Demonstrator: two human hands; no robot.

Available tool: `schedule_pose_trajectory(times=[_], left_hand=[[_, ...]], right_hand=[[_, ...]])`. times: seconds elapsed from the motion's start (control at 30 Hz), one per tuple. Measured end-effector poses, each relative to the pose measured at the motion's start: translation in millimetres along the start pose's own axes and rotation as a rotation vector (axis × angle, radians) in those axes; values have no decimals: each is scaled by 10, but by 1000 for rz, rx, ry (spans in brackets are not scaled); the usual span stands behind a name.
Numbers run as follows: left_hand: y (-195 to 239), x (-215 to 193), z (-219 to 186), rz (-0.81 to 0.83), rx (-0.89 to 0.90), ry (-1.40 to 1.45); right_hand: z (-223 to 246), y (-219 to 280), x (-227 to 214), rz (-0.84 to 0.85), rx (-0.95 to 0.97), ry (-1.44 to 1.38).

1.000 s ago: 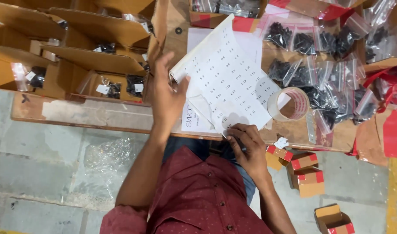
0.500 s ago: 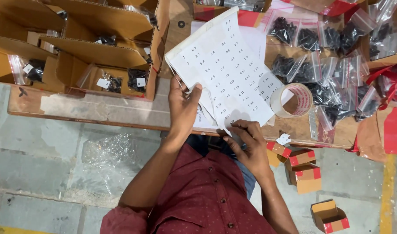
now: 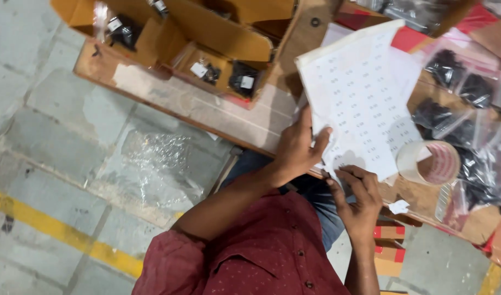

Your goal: Sorting small bagged hardware components into cardboard boxes using a printed list as a guide.

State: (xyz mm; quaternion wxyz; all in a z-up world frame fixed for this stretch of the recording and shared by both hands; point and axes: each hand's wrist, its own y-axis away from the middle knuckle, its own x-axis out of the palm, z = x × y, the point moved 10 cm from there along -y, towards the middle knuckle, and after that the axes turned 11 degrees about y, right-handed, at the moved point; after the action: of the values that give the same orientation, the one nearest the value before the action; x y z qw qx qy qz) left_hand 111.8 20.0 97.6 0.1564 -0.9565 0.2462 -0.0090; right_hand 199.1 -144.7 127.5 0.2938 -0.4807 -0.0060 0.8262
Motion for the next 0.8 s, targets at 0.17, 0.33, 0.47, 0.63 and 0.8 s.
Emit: schedule_pose_trajectory(times=[0.17, 0.33, 0.47, 0.63, 0.8], left_hand=[[-5, 35, -29, 47, 46, 12], [-17, 64, -44, 71, 38, 3], [-31, 114, -88, 117, 70, 33], [-83, 131, -148, 139, 42, 64], [-78, 155, -70, 147, 3, 85]], right_hand=[[-27, -12, -22, -42, 35, 5], [-69, -44, -66, -42, 97, 1], [-179, -52, -102, -56, 177, -19], [-185, -71, -70, 1, 129, -84], [-221, -107, -45, 43, 145, -138]])
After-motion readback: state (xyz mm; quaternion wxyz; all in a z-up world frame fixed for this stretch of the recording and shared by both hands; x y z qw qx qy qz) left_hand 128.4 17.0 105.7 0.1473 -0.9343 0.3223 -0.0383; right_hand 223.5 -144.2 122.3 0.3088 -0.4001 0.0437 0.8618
